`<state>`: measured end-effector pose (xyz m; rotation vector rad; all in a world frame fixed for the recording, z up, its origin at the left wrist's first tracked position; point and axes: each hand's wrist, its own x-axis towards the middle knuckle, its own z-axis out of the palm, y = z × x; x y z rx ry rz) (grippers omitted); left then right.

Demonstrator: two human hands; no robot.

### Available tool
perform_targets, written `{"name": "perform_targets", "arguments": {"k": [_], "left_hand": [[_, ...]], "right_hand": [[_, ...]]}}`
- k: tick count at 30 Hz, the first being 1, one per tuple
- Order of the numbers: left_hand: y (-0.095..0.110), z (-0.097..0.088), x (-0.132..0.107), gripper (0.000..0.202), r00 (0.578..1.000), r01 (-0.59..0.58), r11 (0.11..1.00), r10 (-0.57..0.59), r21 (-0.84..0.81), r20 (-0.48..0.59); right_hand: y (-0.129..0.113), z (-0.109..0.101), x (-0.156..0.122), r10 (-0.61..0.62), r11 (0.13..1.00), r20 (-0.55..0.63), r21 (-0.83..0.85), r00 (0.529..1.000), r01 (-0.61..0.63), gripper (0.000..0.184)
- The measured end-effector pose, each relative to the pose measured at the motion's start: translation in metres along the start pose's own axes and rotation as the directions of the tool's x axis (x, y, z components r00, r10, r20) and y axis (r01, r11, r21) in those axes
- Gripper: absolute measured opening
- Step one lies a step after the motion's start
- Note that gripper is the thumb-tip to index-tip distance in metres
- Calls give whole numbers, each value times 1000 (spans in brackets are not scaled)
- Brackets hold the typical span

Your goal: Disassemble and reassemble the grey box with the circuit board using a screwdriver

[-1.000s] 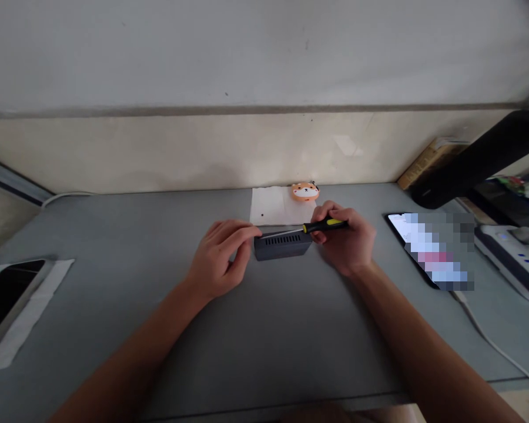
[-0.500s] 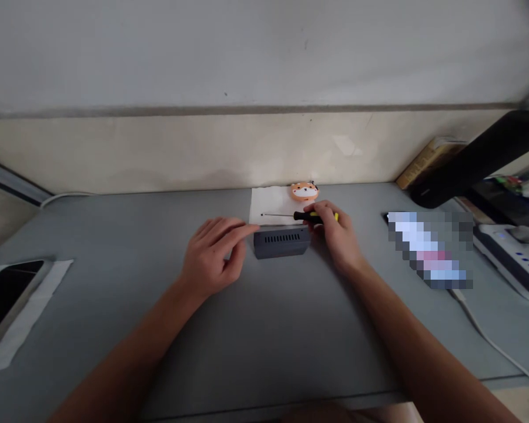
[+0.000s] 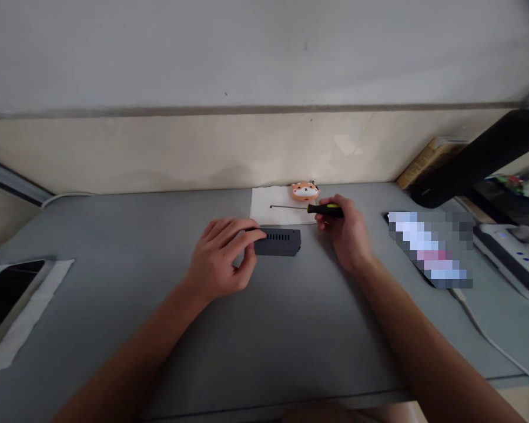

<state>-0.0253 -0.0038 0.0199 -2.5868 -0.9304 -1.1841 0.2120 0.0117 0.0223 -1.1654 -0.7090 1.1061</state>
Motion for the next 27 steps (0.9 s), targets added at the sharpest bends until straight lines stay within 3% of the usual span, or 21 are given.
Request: {"name": "perform_targets", "arguments": {"k": [4, 8, 14, 20, 27], "left_hand": [[-2, -3, 0, 25, 999, 48, 996, -47, 69, -11], [4, 0, -1, 29, 1000, 4, 996, -3, 85, -14], [16, 5, -1, 36, 997, -71, 995, 72, 69, -11], [19, 9, -2, 36, 996, -14, 998, 9, 61, 83], [18, 11, -2, 36, 995, 2, 997, -9, 71, 97]], "right_hand": [[-8, -3, 2, 17, 989, -75, 151, 997, -5, 26], [-12, -5, 1, 13, 975, -126, 221, 992, 16, 25], [-15, -4, 1, 30, 968, -164, 250, 986, 12, 22], [-14, -5, 1, 30, 970, -141, 243, 990, 5, 21], [-16, -1, -1, 67, 969, -147, 244, 987, -29, 22]]}}
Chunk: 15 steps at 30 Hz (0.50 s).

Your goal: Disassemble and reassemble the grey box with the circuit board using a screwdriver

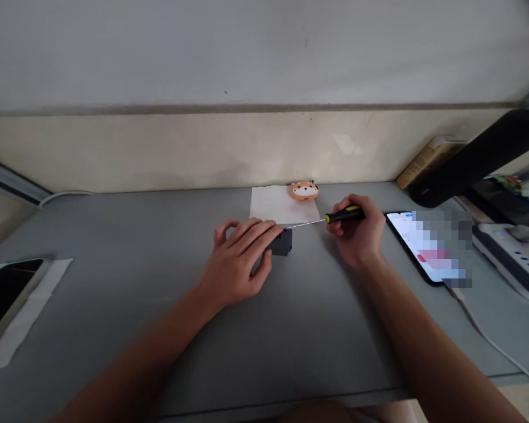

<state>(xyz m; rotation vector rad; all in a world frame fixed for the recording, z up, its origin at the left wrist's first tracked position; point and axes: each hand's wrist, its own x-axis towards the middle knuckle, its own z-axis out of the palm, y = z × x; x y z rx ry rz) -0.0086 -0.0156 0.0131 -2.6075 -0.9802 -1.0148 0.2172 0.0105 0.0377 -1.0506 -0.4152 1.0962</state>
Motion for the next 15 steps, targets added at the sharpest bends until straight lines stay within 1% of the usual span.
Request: {"name": "perform_targets", "arguments": {"k": [8, 15], "left_hand": [[0, 1, 1, 37, 1000, -2, 1000, 2, 5, -5], [0, 1, 0, 37, 1000, 2, 1000, -2, 4, -7]], "right_hand": [[2, -4, 2, -23, 1000, 50, -4, 999, 23, 22], [1, 0, -1, 9, 1000, -2, -18, 1000, -9, 21]]}}
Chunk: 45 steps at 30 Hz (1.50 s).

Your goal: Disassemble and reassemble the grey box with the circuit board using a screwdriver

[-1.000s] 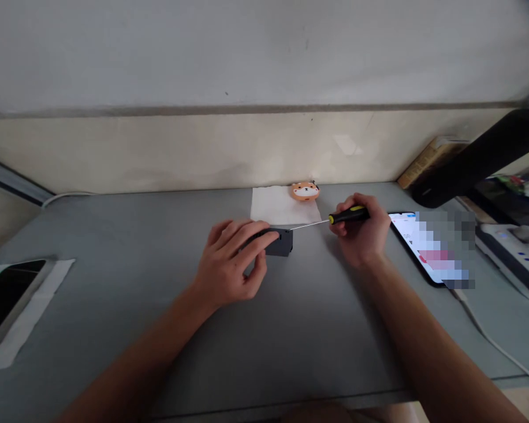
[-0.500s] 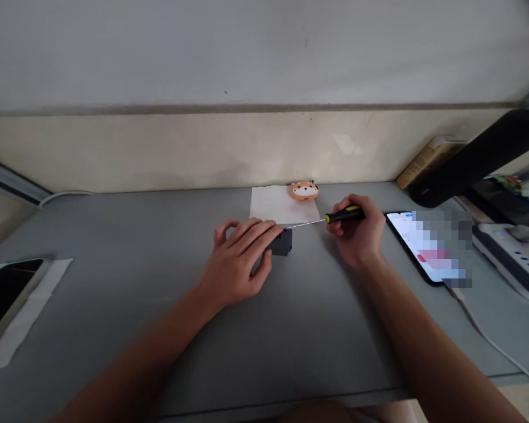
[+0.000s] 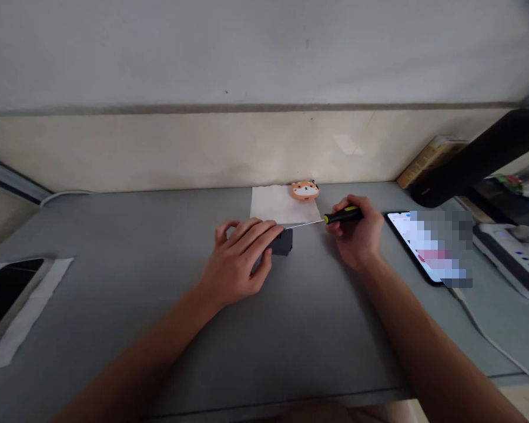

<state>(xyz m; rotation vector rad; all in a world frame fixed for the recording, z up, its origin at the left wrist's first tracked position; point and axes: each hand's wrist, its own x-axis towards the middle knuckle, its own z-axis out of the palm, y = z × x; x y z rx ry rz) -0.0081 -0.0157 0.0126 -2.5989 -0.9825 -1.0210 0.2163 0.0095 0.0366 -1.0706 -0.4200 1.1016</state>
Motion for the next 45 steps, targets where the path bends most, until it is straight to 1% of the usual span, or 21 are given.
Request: {"name": "perform_targets", "arguments": {"k": [7, 12, 15, 17, 20, 22, 23, 25, 27, 30, 33, 36, 38, 40, 42, 45], "left_hand": [[1, 0, 1, 34, 1000, -23, 1000, 23, 10, -2], [1, 1, 0, 36, 999, -17, 999, 16, 33, 33], [0, 0, -1, 39, 999, -21, 1000, 20, 16, 41], [-3, -2, -1, 41, 1000, -20, 1000, 21, -21, 18], [-12, -7, 0, 42, 996, 36, 997, -41, -66, -77], [-20, -10, 0, 36, 983, 116, 988, -128, -101, -132], [-24, -12, 0, 31, 975, 155, 979, -173, -129, -140], [-29, -13, -1, 22, 966, 210, 957, -235, -199, -111], [-32, -13, -2, 16, 967, 231, 938, -252, -259, -49], [-33, -13, -3, 14, 971, 235, 922, -238, -308, 27], [-32, -14, -3, 15, 975, 222, 918, -217, -327, 54], [-31, -15, -4, 15, 985, 172, 930, -157, -325, 73], [-30, -15, -5, 19, 984, 168, 930, -139, -328, 110], [-27, -13, -6, 24, 974, 205, 914, -158, -351, 160], [-21, -11, -6, 26, 959, 267, 883, -202, -387, 201], [-13, -7, -5, 24, 926, 366, 818, -271, -445, 263]], "right_hand": [[-1, 1, 0, -2, 1000, -29, -6, 1000, 2, 22], [-2, 0, 2, 0, 1000, -47, 30, 999, 1, 19], [-1, -2, 4, -13, 998, -58, 54, 998, 16, 17], [-1, -3, 6, -17, 998, -66, 60, 998, 21, 17], [-1, -4, 7, -22, 997, -74, 66, 997, 27, 18], [-2, -4, 8, -24, 997, -72, 65, 997, 29, 17], [-3, -4, 8, -24, 997, -73, 65, 997, 28, 17], [-4, -3, 7, -21, 997, -78, 66, 997, 27, 17], [-6, -3, 6, -29, 997, -83, 72, 996, 35, 17], [-7, -3, 6, -52, 995, -71, 84, 996, 58, 17], [-7, -3, 6, -40, 996, -64, 79, 997, 45, 17], [-8, -2, 6, -23, 997, -66, 66, 998, 28, 17], [-9, -2, 5, -29, 998, -63, 60, 998, 33, 18], [-8, -2, 6, -37, 998, -58, 51, 998, 40, 18], [-7, -3, 7, -55, 998, -52, 32, 997, 57, 19], [-7, -6, 8, -131, 991, -46, -16, 990, 130, 19]]}}
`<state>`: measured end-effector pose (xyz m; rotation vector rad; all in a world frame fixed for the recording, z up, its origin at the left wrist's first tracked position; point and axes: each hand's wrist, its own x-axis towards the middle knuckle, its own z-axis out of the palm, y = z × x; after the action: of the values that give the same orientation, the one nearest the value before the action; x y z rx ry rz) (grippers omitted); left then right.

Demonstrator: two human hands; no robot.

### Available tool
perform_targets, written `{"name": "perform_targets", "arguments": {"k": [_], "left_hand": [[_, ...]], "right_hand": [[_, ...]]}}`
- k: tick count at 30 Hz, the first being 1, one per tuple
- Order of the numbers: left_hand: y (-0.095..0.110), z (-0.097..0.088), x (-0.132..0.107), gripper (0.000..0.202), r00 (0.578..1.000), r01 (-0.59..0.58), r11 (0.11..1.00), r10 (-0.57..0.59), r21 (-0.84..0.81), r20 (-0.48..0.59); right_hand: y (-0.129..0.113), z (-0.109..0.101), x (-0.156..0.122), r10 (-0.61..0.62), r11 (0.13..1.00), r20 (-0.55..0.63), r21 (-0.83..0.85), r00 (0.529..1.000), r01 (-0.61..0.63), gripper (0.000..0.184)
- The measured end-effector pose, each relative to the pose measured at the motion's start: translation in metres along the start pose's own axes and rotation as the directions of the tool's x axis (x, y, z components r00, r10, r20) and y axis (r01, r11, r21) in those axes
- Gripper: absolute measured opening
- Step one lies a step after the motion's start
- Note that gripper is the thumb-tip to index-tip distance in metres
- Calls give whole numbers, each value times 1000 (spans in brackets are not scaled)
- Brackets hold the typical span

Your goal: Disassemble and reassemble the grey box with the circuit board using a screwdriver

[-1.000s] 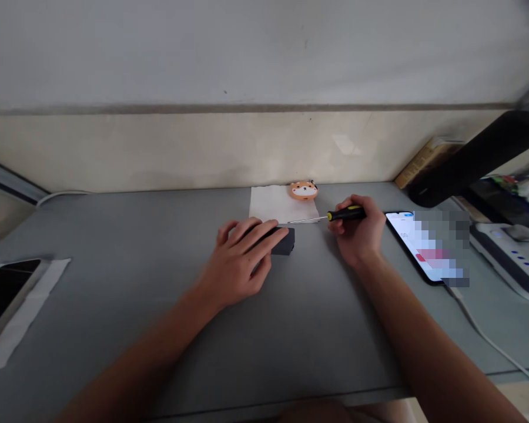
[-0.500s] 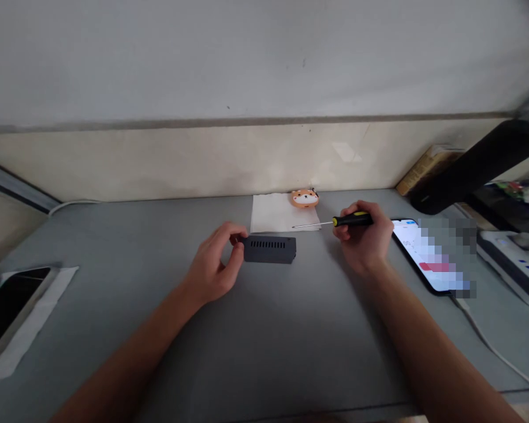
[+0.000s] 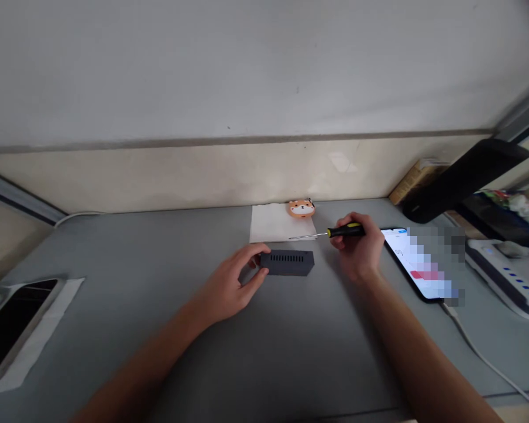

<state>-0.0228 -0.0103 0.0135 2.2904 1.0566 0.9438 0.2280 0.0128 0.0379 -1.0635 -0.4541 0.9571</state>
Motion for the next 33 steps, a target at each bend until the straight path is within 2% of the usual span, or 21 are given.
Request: {"name": "perform_targets", "arguments": {"k": [2, 4, 6, 9, 11, 12, 14, 15, 17, 20, 23, 29, 33], "left_hand": [[1, 3, 0, 25, 998, 62, 997, -61, -56, 21], [-1, 6, 1, 27, 993, 118, 987, -115, -107, 31], [-5, 7, 2, 29, 986, 166, 974, -162, -153, 39], [-11, 9, 4, 31, 975, 222, 959, -218, -174, 40], [-12, 10, 6, 32, 972, 236, 960, -235, -151, 23], [-12, 10, 6, 32, 972, 236, 962, -236, -135, 13], [-12, 11, 7, 30, 974, 224, 969, -226, -108, -5], [-12, 12, 8, 29, 975, 220, 971, -222, -97, -12], [-11, 13, 8, 29, 976, 216, 974, -218, -76, -16], [-12, 15, 7, 29, 977, 210, 976, -211, -54, -14], [-14, 16, 6, 28, 979, 201, 978, -201, -50, -13], [-13, 16, 6, 30, 981, 195, 980, -195, -37, 0], [-12, 16, 6, 29, 984, 177, 984, -176, -5, 5]], "right_hand": [[-3, -2, -2, -105, 994, -16, -27, 994, 105, 20], [-10, -3, -7, -254, 966, -13, -54, 967, 253, 22], [-18, -4, -17, -419, 903, 54, -74, 906, 423, 27], [-29, -6, -35, -581, 792, 205, -80, 788, 605, 31], [-33, -7, -46, -583, 718, 391, -162, 712, 677, 35], [-34, -7, -50, -544, 663, 522, -211, 657, 718, 36], [-34, -5, -56, -459, 517, 733, -239, 502, 822, 36], [-33, -4, -57, -428, 455, 793, -226, 434, 861, 36], [-29, -1, -58, -395, 374, 844, -213, 363, 903, 34], [-25, 0, -56, -391, 324, 849, -235, 355, 917, 33], [-25, -1, -54, -409, 310, 836, -250, 366, 917, 35], [-26, -2, -53, -462, 322, 800, -251, 383, 913, 37], [-25, -2, -53, -453, 366, 796, -246, 402, 898, 37]]}}
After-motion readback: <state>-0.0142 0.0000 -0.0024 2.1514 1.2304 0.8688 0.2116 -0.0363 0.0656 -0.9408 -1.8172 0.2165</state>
